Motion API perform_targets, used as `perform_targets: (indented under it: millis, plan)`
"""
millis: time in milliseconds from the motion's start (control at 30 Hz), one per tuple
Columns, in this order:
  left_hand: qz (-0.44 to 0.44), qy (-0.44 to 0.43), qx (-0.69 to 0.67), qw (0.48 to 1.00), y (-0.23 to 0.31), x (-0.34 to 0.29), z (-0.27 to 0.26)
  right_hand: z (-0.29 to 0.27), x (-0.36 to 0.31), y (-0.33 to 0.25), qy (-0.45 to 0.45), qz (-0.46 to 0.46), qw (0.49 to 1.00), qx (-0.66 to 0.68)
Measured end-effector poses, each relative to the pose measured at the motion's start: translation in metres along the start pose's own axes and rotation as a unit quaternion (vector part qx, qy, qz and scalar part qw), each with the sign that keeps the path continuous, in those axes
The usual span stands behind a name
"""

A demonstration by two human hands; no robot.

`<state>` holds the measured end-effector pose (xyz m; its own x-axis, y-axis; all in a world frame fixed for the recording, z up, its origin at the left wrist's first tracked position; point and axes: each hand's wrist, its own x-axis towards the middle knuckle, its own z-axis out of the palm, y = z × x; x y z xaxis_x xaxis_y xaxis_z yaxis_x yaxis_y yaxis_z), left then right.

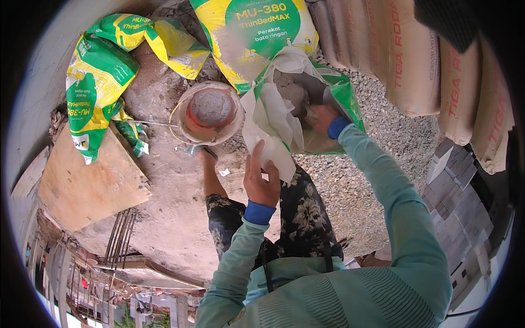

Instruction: The person repeatedly picks up large white concrete blocks from a pile on the ground and hands them upward to another worker on scaffolding. The person also briefly handles buckets and a cement bag, pouring contents into a bucket.

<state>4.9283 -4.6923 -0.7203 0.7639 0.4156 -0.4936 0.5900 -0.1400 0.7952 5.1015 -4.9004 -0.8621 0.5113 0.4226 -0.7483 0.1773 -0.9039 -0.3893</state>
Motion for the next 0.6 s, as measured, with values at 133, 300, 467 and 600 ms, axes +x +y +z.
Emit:
perform_targets:
  millis: [133,300,467,600]
  plan:
    - [-0.004,0.005,-0.006,1.000,-0.001,-0.002,0.007,-0.009,0.009,-0.016,0.000,0.007,1.000,-0.020]
    - [-0.014,0.017,-0.001,1.000,-0.007,-0.014,0.009,-0.021,-0.018,-0.010,-0.015,-0.056,0.998,0.019]
    - [0.043,0.066,-0.006,0.997,-0.005,-0.021,0.011,-0.058,-0.047,-0.016,-0.053,-0.059,0.997,0.014]
    - [0.020,0.056,-0.014,0.998,-0.012,-0.023,-0.002,-0.101,-0.081,-0.027,-0.059,-0.064,0.996,-0.007]
